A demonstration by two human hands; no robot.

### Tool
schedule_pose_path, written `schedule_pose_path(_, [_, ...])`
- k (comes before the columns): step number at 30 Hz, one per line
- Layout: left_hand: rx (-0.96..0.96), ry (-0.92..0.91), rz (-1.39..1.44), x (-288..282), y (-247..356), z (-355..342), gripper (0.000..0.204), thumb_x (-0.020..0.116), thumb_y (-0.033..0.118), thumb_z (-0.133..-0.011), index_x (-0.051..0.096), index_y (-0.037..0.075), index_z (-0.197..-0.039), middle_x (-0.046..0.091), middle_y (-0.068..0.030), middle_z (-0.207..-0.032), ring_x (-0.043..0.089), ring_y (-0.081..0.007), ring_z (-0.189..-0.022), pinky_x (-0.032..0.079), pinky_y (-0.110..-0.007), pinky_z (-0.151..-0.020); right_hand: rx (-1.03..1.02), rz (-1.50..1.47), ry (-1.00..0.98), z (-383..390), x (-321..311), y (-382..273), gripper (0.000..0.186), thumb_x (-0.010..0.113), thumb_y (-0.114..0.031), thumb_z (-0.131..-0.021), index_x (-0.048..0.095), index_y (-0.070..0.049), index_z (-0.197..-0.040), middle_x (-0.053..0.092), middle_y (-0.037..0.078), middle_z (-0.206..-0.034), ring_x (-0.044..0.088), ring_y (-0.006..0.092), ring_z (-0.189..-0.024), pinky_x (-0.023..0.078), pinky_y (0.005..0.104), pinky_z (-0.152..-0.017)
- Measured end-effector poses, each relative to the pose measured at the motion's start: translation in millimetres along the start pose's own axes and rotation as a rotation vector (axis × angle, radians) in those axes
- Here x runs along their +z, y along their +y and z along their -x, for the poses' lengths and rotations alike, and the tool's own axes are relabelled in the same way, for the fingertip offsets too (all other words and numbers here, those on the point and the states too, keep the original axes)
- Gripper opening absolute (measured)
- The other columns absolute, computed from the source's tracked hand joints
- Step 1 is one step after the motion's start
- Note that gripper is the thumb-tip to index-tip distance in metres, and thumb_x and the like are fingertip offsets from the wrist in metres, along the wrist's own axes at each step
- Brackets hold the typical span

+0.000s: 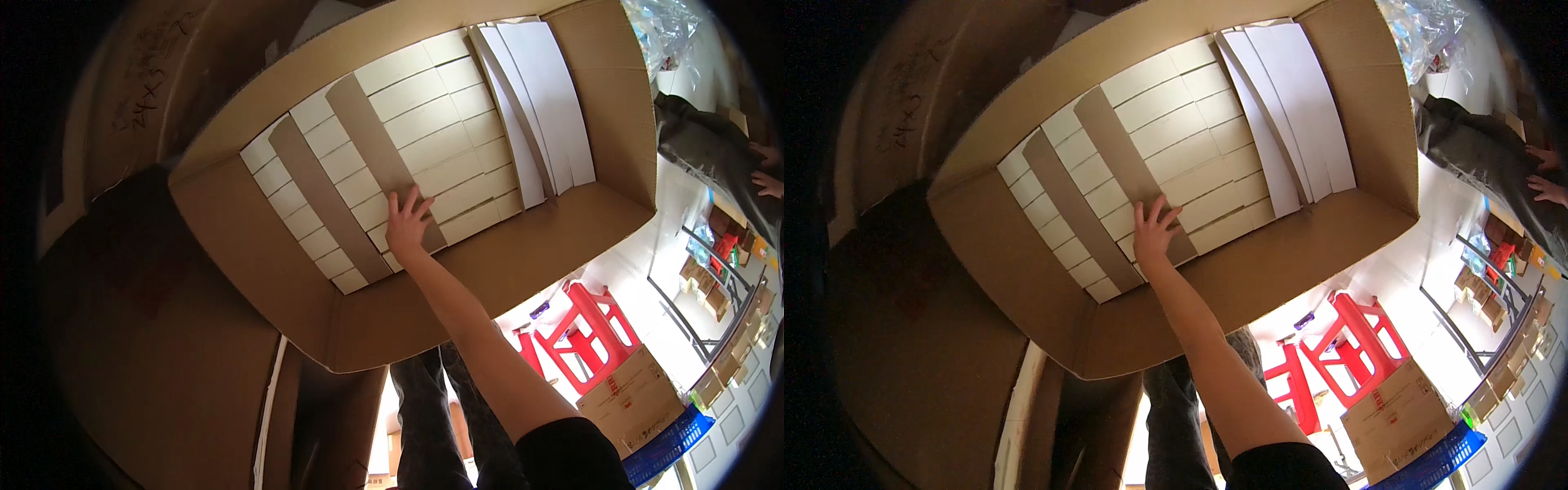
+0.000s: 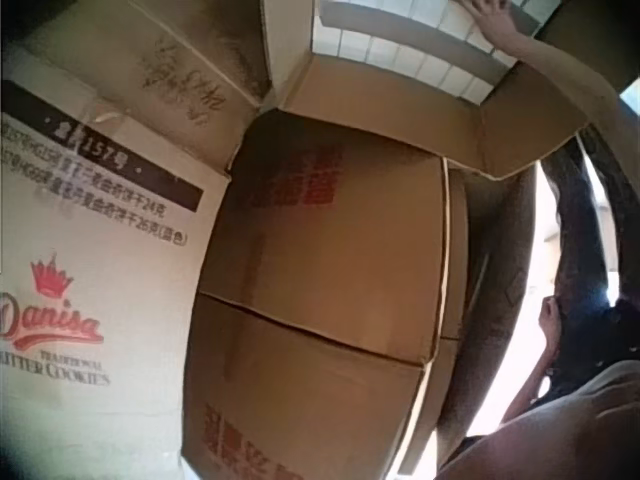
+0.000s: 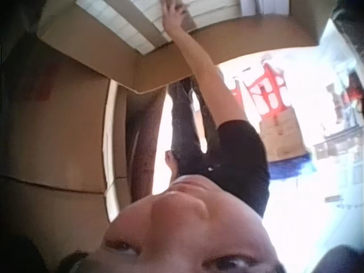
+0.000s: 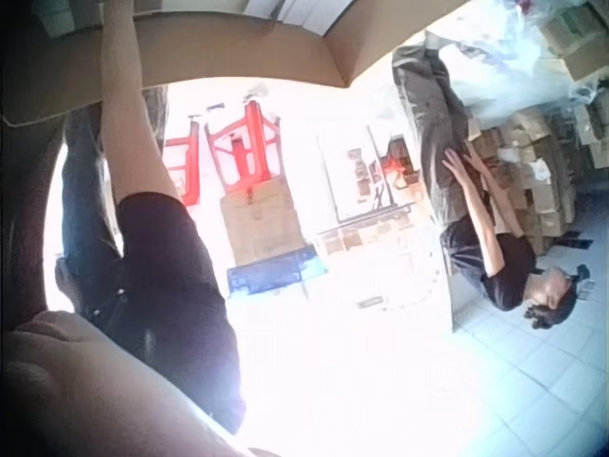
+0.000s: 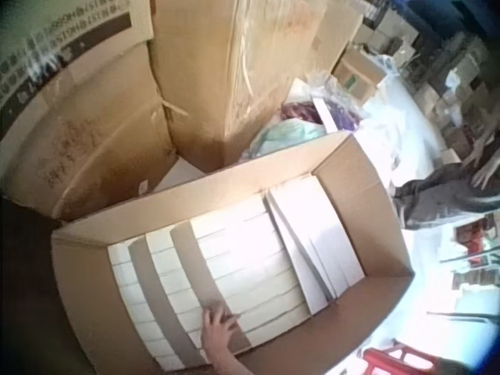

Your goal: The person removes small white boxes from a large cardboard box and stacks them in rows on a nearby table. The person repeats this process multiple times, moving between the large box and the table to build up a large stack of boxes.

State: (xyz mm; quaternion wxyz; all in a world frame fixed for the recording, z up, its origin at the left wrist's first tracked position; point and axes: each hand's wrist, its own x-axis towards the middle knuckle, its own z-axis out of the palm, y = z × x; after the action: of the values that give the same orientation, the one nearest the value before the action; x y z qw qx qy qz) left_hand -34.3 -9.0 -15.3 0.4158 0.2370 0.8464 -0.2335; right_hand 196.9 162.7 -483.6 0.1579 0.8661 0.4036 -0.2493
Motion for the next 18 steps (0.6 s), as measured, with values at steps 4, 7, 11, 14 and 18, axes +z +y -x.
schedule_pose_path(4, [-0.024, 0.02, 0.003, -2, 3, -1, 0.021, 0.044, 0.018, -0.087, 0.055, 0.001, -0.083, 0.05, -0.0053, -0.071, 0.042, -0.015, -0.066, 0.039, -0.03, -0.061, -0.107, 0.025, 0.095, 1, 9, 8, 0.066, 0.057, -0.015, -0.08, 0.025, -0.028, -0.137, 0.007, 0.021, -0.144, 0.027, 0.0556, -0.115, 0.046, 0.0595, -0.075])
schedule_pose_path(7, [0.003, 0.023, -0.027, -5, 4, -2, 0.022, 0.044, 0.019, -0.086, 0.055, 0.0, -0.081, 0.049, -0.0058, -0.07, 0.041, -0.0159, -0.066, 0.039, -0.031, -0.061, -0.117, -0.081, 0.253, 3, 9, 31, 0.048, 0.057, -0.008, -0.076, 0.042, -0.017, -0.121, 0.033, 0.021, -0.135, 0.048, 0.0476, -0.101, 0.05, 0.0498, -0.068])
schedule_pose_path(11, [0.017, -0.037, 0.046, -12, 25, 1, 0.022, 0.044, 0.019, -0.086, 0.053, 0.0, -0.078, 0.047, -0.0059, -0.068, 0.04, -0.0157, -0.065, 0.038, -0.031, -0.06, 0.046, -0.416, -0.212, -1, -37, 84, 0.021, 0.055, -0.006, -0.076, 0.046, -0.006, -0.095, 0.059, 0.018, -0.09, 0.06, 0.0376, -0.081, 0.051, 0.042, -0.065])
schedule_pose_path(14, [0.065, 0.002, 0.045, -11, 23, 2, 0.024, 0.044, 0.02, -0.087, 0.052, 0.0, -0.076, 0.046, -0.0054, -0.066, 0.039, -0.0145, -0.063, 0.037, -0.03, -0.057, 0.04, -0.345, -0.213, 15, -120, 120, 0.019, 0.054, -0.006, -0.075, 0.049, -0.005, -0.093, 0.061, 0.016, -0.078, 0.061, 0.0348, -0.077, 0.049, 0.0428, -0.064])
schedule_pose_path(18, [0.085, -0.062, -0.035, -16, 19, -7, 0.024, 0.048, 0.022, -0.086, 0.053, 0.0, -0.078, 0.048, -0.0079, -0.068, 0.042, -0.0165, -0.068, 0.038, -0.034, -0.061, 0.182, -0.135, 0.045, 36, -186, 208, 0.03, 0.051, -0.01, -0.076, 0.054, -0.02, -0.104, 0.063, 0.009, -0.077, 0.062, 0.0303, -0.07, 0.048, 0.0448, -0.06])
